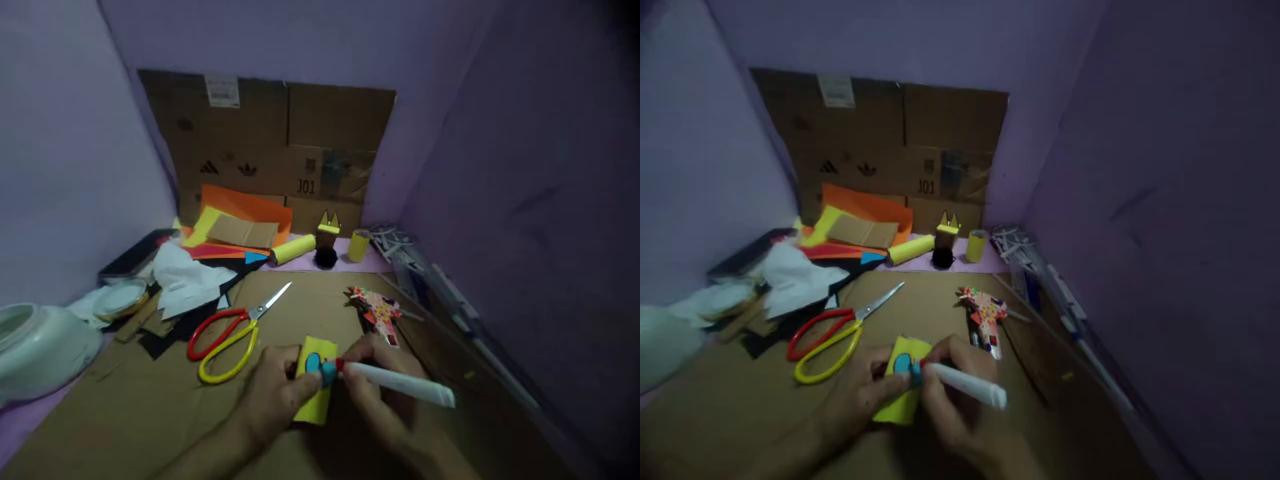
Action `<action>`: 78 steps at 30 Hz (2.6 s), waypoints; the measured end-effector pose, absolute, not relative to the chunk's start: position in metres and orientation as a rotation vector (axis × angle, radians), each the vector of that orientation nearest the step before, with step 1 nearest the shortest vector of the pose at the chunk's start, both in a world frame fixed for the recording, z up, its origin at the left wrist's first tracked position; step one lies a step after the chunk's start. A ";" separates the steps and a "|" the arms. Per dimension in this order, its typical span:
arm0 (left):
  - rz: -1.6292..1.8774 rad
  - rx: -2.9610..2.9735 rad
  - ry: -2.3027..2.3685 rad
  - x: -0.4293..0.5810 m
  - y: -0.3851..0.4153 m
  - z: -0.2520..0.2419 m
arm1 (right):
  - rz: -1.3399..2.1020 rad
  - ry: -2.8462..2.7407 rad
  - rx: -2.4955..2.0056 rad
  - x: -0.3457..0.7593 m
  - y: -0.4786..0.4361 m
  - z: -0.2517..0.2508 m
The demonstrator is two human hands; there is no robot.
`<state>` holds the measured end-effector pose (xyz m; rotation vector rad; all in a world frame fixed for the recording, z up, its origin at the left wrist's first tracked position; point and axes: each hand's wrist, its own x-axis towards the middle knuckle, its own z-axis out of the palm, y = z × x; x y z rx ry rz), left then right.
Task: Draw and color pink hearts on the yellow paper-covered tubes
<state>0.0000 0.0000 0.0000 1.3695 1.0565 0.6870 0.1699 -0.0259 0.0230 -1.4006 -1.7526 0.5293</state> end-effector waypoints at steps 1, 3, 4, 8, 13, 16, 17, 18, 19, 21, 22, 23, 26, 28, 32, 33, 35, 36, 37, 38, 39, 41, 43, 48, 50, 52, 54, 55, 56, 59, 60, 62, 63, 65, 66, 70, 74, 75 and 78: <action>0.693 1.375 1.054 0.002 0.000 0.001 | 0.507 -1.756 -1.414 0.169 -0.026 0.022; 0.699 1.388 1.054 0.005 0.001 0.003 | 0.485 -1.758 -1.422 0.168 -0.026 0.020; 0.700 1.396 1.056 0.006 0.002 0.004 | 0.487 -1.756 -1.416 0.167 -0.026 0.020; 0.696 1.436 1.080 0.005 0.002 0.005 | 0.558 -1.731 -1.333 0.165 -0.023 0.017; 0.701 1.427 1.088 0.004 0.002 0.005 | 0.574 -1.690 -1.305 0.163 -0.021 0.016; 0.702 1.424 1.086 0.004 0.001 0.006 | 0.556 -1.683 -1.319 0.164 -0.021 0.016; 0.699 1.428 1.091 0.004 0.001 0.006 | 0.547 -1.692 -1.318 0.164 -0.021 0.016; 0.696 1.432 1.094 0.004 0.001 0.006 | 0.533 -1.707 -1.316 0.165 -0.021 0.016; 0.695 1.437 1.093 0.004 0.000 0.007 | 0.512 -1.722 -1.312 0.165 -0.021 0.016; 0.693 1.445 1.098 0.004 0.000 0.007 | 0.461 -1.748 -1.310 0.167 -0.020 0.017; 0.691 1.446 1.103 0.005 0.000 0.007 | 0.441 -1.758 -1.310 0.167 -0.020 0.017; 0.689 1.447 1.104 0.005 0.000 0.007 | 0.426 -1.765 -1.309 0.168 -0.020 0.018; 0.690 1.445 1.102 0.005 0.000 0.006 | 0.417 -1.768 -1.314 0.167 -0.021 0.018; 0.697 1.444 1.096 0.006 0.000 0.006 | 0.425 -1.724 -1.359 0.164 -0.022 0.018; 0.708 1.430 1.077 0.006 0.001 0.005 | 0.510 -1.630 -1.406 0.159 -0.025 0.018; 0.707 1.424 1.076 0.006 0.001 0.005 | 0.525 -1.623 -1.393 0.158 -0.025 0.017; 0.707 1.413 1.082 0.007 0.001 0.005 | 0.515 -1.615 -1.377 0.157 -0.026 0.016; 0.707 1.408 1.086 0.007 0.001 0.005 | 0.496 -1.614 -1.379 0.157 -0.026 0.015; 0.709 1.404 1.088 0.007 0.001 0.004 | 0.475 -1.611 -1.382 0.158 -0.026 0.014; 0.712 1.400 1.088 0.007 0.001 0.004 | 0.464 -1.608 -1.386 0.158 -0.026 0.013; 0.715 1.396 1.083 0.007 0.000 0.003 | 0.466 -1.607 -1.387 0.158 -0.026 0.012; 0.716 1.389 1.082 0.007 0.000 0.002 | 0.488 -1.606 -1.385 0.158 -0.026 0.011; 0.715 1.403 1.092 0.006 0.000 0.001 | 0.501 -1.612 -1.386 0.159 -0.026 0.010; 0.723 1.398 1.105 0.006 0.000 0.004 | 0.513 -1.636 -1.370 0.157 -0.027 0.012; 0.725 1.392 1.100 0.006 0.000 0.004 | 0.521 -1.639 -1.363 0.157 -0.028 0.013; 0.731 1.398 1.102 0.007 0.000 0.003 | 0.514 -1.652 -1.362 0.156 -0.028 0.012; 0.729 1.401 1.111 0.007 0.000 0.002 | 0.494 -1.663 -1.364 0.156 -0.028 0.012; 0.727 1.403 1.116 0.007 0.000 0.001 | 0.483 -1.663 -1.364 0.156 -0.027 0.012; 0.723 1.405 1.122 0.007 0.000 0.001 | 0.472 -1.664 -1.359 0.156 -0.027 0.012; 0.715 1.411 1.149 0.006 0.000 0.002 | 0.456 -1.672 -1.320 0.156 -0.027 0.012; 0.717 1.410 1.156 0.006 0.000 0.003 | 0.454 -1.674 -1.313 0.156 -0.027 0.013; 0.722 1.401 1.169 0.006 -0.001 0.004 | 0.444 -1.671 -1.321 0.155 -0.028 0.013; 0.726 1.395 1.174 0.006 -0.001 0.004 | 0.434 -1.667 -1.332 0.155 -0.028 0.012; 0.732 1.381 1.181 0.006 -0.001 0.004 | 0.424 -1.664 -1.340 0.155 -0.028 0.012; 0.733 1.374 1.183 0.006 -0.001 0.003 | 0.429 -1.667 -1.330 0.154 -0.028 0.011; 0.731 1.356 1.190 0.006 -0.001 0.002 | 0.474 -1.661 -1.313 0.152 -0.028 0.011; 0.726 1.360 1.186 0.006 -0.001 0.001 | 0.507 -1.652 -1.338 0.153 -0.029 0.012; 0.727 1.360 1.187 0.006 -0.001 0.001 | 0.518 -1.652 -1.334 0.153 -0.029 0.011; 0.736 1.365 1.200 0.006 -0.001 0.000 | 0.569 -1.649 -1.306 0.154 -0.029 0.009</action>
